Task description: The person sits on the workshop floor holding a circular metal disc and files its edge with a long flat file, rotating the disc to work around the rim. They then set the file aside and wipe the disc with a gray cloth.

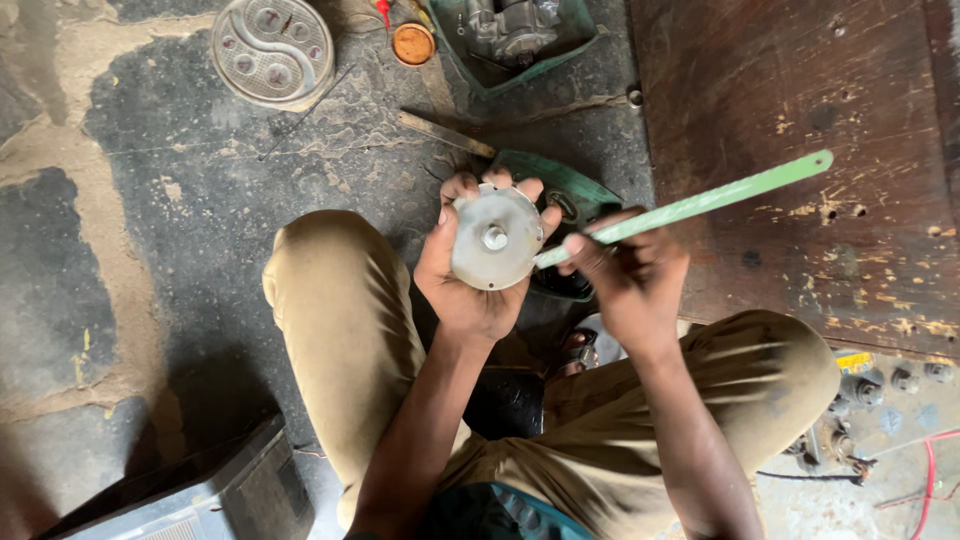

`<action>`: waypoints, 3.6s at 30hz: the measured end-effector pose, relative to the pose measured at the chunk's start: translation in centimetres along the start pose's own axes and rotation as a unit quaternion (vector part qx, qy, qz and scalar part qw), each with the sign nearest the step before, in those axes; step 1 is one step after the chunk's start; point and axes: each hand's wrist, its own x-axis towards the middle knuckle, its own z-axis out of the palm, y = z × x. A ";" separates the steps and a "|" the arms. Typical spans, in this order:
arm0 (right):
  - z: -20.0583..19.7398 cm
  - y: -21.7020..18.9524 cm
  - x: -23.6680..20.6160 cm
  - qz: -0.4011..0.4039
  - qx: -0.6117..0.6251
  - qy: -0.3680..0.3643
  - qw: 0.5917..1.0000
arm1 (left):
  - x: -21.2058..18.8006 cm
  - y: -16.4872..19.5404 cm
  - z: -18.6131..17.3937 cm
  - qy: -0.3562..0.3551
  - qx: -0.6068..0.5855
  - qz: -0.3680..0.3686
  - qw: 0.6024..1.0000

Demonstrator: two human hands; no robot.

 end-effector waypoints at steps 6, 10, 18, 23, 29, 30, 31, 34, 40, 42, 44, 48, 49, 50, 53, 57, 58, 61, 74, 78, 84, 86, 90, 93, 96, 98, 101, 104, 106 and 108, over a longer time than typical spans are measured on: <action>0.3 0.2 0.4 -0.059 -0.061 -0.031 0.996 | 0.1 -0.2 -0.1 -0.007 -0.003 0.004 1.000; 0.1 0.2 0.5 -0.004 0.019 0.011 1.000 | 0.2 -0.1 -0.1 -0.008 -0.007 0.002 1.000; 0.1 0.4 0.4 -0.025 -0.019 -0.003 1.000 | 0.3 -0.2 -0.4 -0.022 -0.012 0.004 1.000; 0.3 0.7 0.1 -0.026 0.006 -0.032 0.999 | 0.3 -0.5 -0.7 -0.012 0.014 0.026 0.999; 0.5 0.7 -0.3 -0.016 -0.005 -0.013 1.000 | 0.1 -0.7 -0.8 -0.009 0.066 0.036 0.997; 0.6 0.6 -0.5 -0.012 -0.007 -0.020 1.000 | 0.1 -0.7 -0.8 -0.010 0.085 0.043 0.995; 0.7 0.5 -0.7 -0.006 -0.008 -0.025 1.000 | 0.1 -0.8 -0.8 -0.010 0.081 0.048 0.996; 0.8 0.2 -0.9 -0.003 -0.019 0.003 1.000 | 0.0 -0.9 -0.9 -0.012 0.084 0.052 0.995; 1.2 0.3 -1.1 0.020 0.038 -0.029 0.999 | 0.0 -1.0 -1.2 -0.015 0.086 0.065 0.994; 1.3 0.4 -1.1 0.021 0.027 -0.002 0.999 | 0.1 -0.9 -1.3 -0.005 0.075 0.062 0.995; 1.4 0.5 -1.1 0.021 -0.005 0.007 1.000 | 0.1 -0.9 -1.4 -0.010 0.077 0.061 0.995; 1.5 0.6 -1.1 0.004 -0.010 -0.019 1.000 | 0.2 -0.8 -1.4 0.000 0.080 0.076 0.994; 1.5 0.6 -1.1 0.000 0.010 -0.024 1.000 | 0.2 -0.8 -1.4 0.001 0.087 0.080 0.993; 1.5 0.6 -1.0 0.009 0.018 -0.011 1.000 | 0.2 -0.8 -1.4 0.003 0.094 0.083 0.992; 1.7 0.6 -1.0 0.022 0.024 0.003 0.999 | 0.2 -0.9 -1.4 -0.012 0.104 0.094 0.990; 2.0 0.7 -1.0 0.013 -0.006 -0.029 0.999 | 0.2 -1.0 -1.4 -0.011 0.115 0.119 0.986; 2.0 0.7 -1.0 0.013 -0.016 -0.033 0.999 | 0.2 -1.0 -1.5 -0.014 0.114 0.123 0.986; 2.1 0.9 -1.1 0.037 0.044 0.021 0.998 | 0.2 -1.2 -1.6 -0.024 0.115 0.132 0.984; 2.7 1.3 -1.0 0.003 0.017 -0.023 1.000 | 0.2 -1.0 -1.9 -0.005 0.116 0.155 0.981; 2.8 1.3 -1.0 0.041 0.028 0.008 0.999 | 0.1 -1.0 -1.9 -0.007 0.123 0.154 0.980; 2.5 1.2 -0.7 0.048 0.054 -0.025 0.997 | -0.1 -1.3 -1.4 -0.033 0.168 0.192 0.966; 2.2 1.3 -0.5 0.060 0.054 -0.006 0.997 | -0.1 -1.4 -1.5 -0.033 0.177 0.196 0.964; 1.9 1.6 -0.4 0.071 0.045 -0.002 0.996 | 0.2 -2.2 -2.1 -0.023 0.210 0.237 0.948; 1.6 1.5 -0.2 0.101 0.185 0.002 0.977 | 0.3 -2.6 -2.5 -0.040 0.265 0.249 0.931; 0.5 0.9 0.2 0.101 0.239 0.023 0.966 | 0.0 -2.3 -2.3 -0.102 0.229 0.176 0.952; -0.4 0.4 0.6 0.064 0.203 0.026 0.977 | -0.2 -1.7 -2.0 -0.148 0.079 0.080 0.983; -1.2 0.0 0.6 -0.006 0.089 0.021 0.996 | -0.5 -0.9 -1.5 -0.130 0.011 -0.018 0.991; -1.3 0.1 0.5 -0.021 0.008 0.024 0.999 | -0.6 -0.8 -1.4 -0.095 0.086 -0.048 0.991; -1.2 0.3 0.5 0.001 0.058 0.021 0.998 | -0.7 -0.8 -1.5 -0.087 0.091 -0.060 0.990; -1.1 0.4 0.7 0.007 0.080 0.013 0.997 | -0.7 -0.8 -1.5 -0.083 0.037 -0.072 0.993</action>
